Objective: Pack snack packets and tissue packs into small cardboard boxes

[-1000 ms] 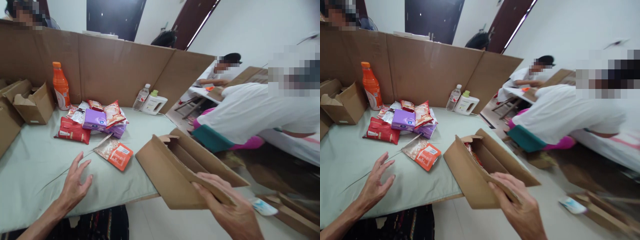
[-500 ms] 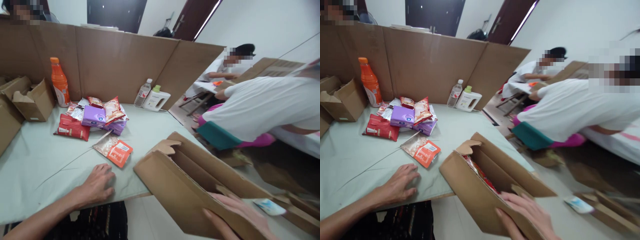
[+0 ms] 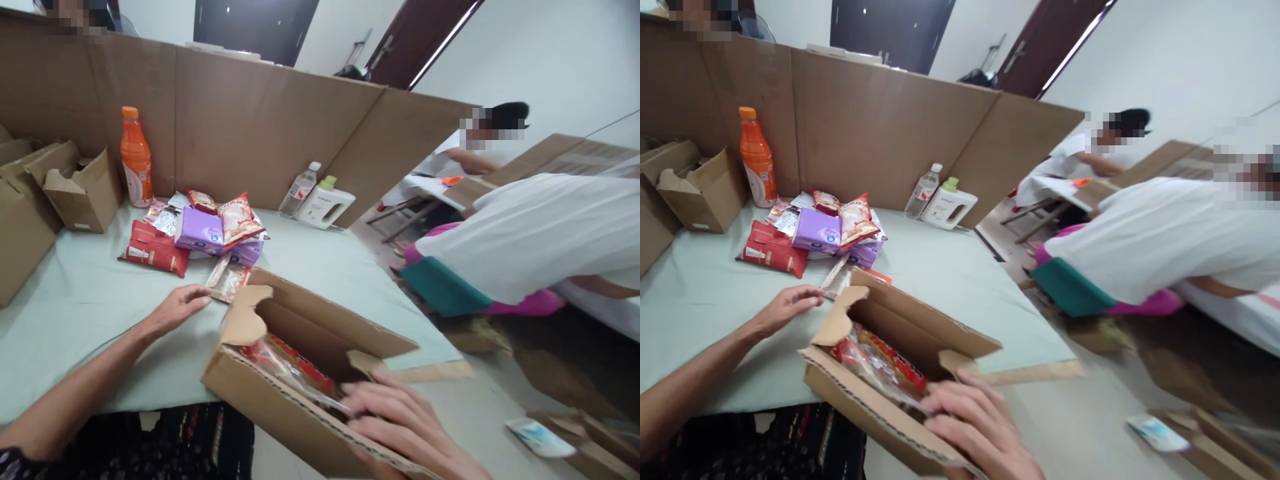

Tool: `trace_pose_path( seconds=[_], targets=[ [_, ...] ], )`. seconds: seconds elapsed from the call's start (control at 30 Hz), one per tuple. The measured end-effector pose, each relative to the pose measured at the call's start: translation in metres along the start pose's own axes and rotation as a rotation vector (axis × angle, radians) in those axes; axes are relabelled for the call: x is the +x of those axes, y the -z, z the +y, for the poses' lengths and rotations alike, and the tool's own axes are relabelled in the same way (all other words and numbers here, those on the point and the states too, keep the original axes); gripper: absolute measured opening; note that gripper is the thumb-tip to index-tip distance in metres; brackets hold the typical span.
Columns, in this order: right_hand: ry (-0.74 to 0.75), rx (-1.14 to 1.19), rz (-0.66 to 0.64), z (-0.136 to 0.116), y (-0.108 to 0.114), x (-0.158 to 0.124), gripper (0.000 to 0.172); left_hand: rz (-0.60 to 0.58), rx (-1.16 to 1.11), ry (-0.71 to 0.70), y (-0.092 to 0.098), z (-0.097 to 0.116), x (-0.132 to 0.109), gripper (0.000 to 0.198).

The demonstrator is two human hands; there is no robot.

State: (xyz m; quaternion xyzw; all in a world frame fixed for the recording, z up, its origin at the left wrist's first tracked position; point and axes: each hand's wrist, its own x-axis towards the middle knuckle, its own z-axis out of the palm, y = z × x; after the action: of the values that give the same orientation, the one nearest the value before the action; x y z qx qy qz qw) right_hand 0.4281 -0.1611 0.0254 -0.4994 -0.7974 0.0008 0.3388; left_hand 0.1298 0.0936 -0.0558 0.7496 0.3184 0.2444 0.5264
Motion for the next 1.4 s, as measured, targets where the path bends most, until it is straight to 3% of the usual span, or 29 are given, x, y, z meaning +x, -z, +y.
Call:
trace_pose_path(
  seconds=[0.13,0.23,0.4,0.53,0.67,0.77,0.87,0.97,1.07,1.13,1.2,1.4],
  targets=[
    [0.101,0.054,0.045,-0.01,-0.038,0.046,0.025,0.095,-0.102,0.002,0.051,0.007,-0.062,0.085],
    [0.187,0.093,0.026,-0.015,-0.07,0.079,0.026,0.141,-0.113,0.002,0.072,0.015,-0.098,0.12],
    [0.245,0.077,-0.031,-0.023,-0.101,0.112,0.028,0.134,-0.114,-0.059,0.084,0.004,-0.112,0.144],
    [0.218,0.133,-0.108,-0.022,-0.093,0.116,0.035,0.058,-0.072,-0.14,0.088,-0.01,-0.09,0.142],
    [0.105,0.347,-0.231,-0.016,-0.071,0.118,0.043,0.035,-0.063,-0.138,0.085,-0.01,-0.073,0.141],
    [-0.042,0.549,-0.284,-0.009,-0.057,0.128,0.039,0.027,-0.003,-0.148,0.08,-0.006,-0.079,0.135],
    [-0.154,0.575,-0.404,-0.003,-0.054,0.148,0.035,0.03,0.061,-0.166,0.075,-0.003,-0.094,0.129],
    [-0.077,0.471,-0.637,-0.005,-0.06,0.172,0.027,0.064,0.098,-0.175,0.07,-0.002,-0.104,0.125],
    [0.066,0.3,-0.782,-0.015,-0.066,0.187,0.035,0.081,0.104,-0.191,0.066,-0.003,-0.106,0.118],
    [0.112,0.17,-0.793,-0.023,-0.069,0.189,0.034,0.086,0.089,-0.194,0.065,-0.004,-0.104,0.116],
    [0.136,0.07,-0.768,-0.029,-0.072,0.185,0.021,0.087,0.072,-0.192,0.065,-0.005,-0.103,0.117],
    [0.035,-0.062,-0.541,-0.029,-0.084,0.169,0.028,0.087,0.052,-0.206,0.065,-0.006,-0.097,0.113]
  ],
)
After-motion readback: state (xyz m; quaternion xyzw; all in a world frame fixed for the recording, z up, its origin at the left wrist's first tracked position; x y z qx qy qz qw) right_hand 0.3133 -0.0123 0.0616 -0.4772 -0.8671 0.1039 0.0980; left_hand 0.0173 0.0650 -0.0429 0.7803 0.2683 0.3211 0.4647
